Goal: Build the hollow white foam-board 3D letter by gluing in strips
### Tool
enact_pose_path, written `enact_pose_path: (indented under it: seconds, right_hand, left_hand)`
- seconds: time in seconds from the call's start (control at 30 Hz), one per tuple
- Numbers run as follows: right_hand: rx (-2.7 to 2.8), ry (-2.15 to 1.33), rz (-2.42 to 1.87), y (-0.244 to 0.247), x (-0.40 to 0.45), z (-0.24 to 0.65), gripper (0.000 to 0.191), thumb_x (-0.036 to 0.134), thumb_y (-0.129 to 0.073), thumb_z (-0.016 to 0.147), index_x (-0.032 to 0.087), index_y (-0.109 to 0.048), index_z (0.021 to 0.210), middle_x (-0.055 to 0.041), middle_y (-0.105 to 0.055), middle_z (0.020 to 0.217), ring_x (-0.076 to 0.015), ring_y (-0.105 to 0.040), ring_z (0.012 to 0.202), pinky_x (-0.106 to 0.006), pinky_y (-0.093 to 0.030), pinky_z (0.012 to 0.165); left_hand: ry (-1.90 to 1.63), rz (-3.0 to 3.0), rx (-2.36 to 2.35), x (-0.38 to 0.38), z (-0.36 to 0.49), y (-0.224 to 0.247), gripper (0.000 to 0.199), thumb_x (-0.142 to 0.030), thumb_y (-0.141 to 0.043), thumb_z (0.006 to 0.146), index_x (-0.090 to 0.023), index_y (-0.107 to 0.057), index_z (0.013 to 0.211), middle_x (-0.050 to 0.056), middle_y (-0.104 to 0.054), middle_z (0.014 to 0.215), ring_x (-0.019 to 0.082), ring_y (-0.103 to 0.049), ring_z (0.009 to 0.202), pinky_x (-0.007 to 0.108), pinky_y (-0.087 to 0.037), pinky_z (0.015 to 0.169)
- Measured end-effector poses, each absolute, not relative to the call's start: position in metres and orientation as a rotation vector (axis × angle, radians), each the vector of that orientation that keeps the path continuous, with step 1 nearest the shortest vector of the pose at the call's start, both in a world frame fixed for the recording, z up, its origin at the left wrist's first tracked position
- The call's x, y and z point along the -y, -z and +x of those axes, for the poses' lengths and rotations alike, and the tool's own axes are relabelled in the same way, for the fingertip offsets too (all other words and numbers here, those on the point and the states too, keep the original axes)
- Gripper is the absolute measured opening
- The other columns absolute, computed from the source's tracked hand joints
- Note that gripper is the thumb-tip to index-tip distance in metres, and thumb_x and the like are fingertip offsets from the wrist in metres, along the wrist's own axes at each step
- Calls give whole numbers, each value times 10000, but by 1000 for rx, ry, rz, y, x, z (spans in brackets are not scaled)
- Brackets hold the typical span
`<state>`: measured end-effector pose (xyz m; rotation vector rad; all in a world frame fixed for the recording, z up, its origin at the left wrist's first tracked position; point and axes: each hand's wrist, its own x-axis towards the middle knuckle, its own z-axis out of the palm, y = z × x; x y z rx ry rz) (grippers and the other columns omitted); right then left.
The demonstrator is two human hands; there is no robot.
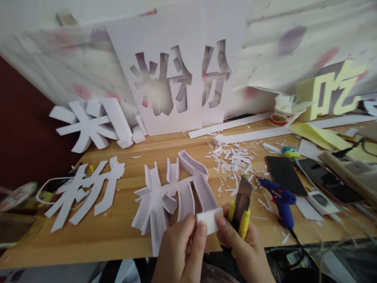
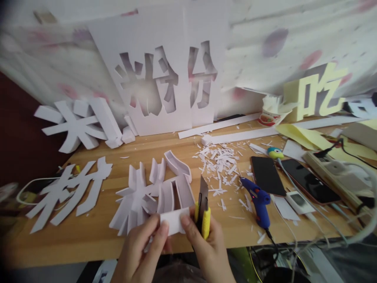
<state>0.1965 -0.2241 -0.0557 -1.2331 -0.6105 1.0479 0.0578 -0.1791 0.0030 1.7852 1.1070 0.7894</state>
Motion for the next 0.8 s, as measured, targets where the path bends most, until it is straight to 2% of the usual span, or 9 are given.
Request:
enact_pose_path:
  seconds: [0.13, 0.23, 0.37, 0.5, 0.57, 0.63, 0.73, 0.8]
  right_hand:
    - [610, -1165, -1172, 56, 219, 188, 412, 565, -759, 811, 187, -596, 798, 71, -357, 579, -66, -277, 510, -191, -246, 442]
    - [591, -1238, -1152, 54, 216, 182, 437, 581, -738, 829, 186, -565, 765, 84, -351, 518, -56, -264, 478, -188, -232, 438]
    - [578, -1320, -1129, 42, 214, 178, 464, 600, -731, 831, 183, -549, 738, 55, -456, 470, -52, -322, 439, -192, -247, 441]
    - [564, -1307, -1147, 37, 216, 179, 424, 570, -760, 818, 166, -658, 898, 18, -584, 544, -54, -385, 442, -182, -275, 437]
    - [650, -1263, -1164, 41, 217, 180, 395, 530, -742, 851, 170, -693, 1005, 2, -632, 605, -60, -419, 444, -180, -292, 421]
    - [768, -1152, -1209, 46, 216, 180, 330, 484, -692, 906, 179, -713, 1030, -3, -645, 632, -67, -450, 450, -182, -324, 418]
    - [974, -857, -1312, 48, 213, 182, 245, 407, -624, 962, 190, -713, 890, 21, -591, 583, -79, -497, 470, -184, -395, 458]
    - [1125, -677, -1369, 45, 211, 185, 276, 353, -602, 972, 191, -656, 755, 31, -554, 557, -83, -515, 483, -183, -418, 487]
  left_hand:
    - [-712, 1870, -1051, 177, 44, 2, 513, -485, -360, 1029, -232, -486, 601, -19, -492, 499, 141, -515, 505, 274, -347, 542]
    - [-657, 1681, -1064, 176, 38, -1, 546, -549, -324, 1028, -227, -442, 603, -20, -468, 519, 138, -486, 516, 272, -351, 572]
    - [-592, 1374, -1082, 173, 35, 4, 559, -659, -370, 981, -221, -492, 656, -24, -482, 527, 138, -484, 527, 264, -376, 600]
    - [-614, 1224, -1071, 171, 36, 11, 571, -709, -433, 936, -226, -440, 631, -31, -475, 490, 124, -445, 481, 256, -330, 519]
    - [-688, 1235, -1116, 173, 39, 10, 578, -714, -457, 924, -227, -420, 616, -36, -463, 479, 116, -428, 468, 252, -322, 511]
    - [-733, 1272, -1166, 176, 42, 8, 583, -717, -477, 911, -221, -453, 607, -36, -457, 481, 109, -413, 454, 251, -309, 495]
    - [-710, 1250, -1190, 181, 44, 10, 597, -724, -534, 867, -222, -454, 554, -28, -450, 477, 108, -431, 435, 252, -319, 473]
    - [-656, 1182, -1162, 184, 42, 15, 581, -702, -562, 851, -236, -418, 535, -32, -447, 443, 109, -440, 415, 258, -367, 498]
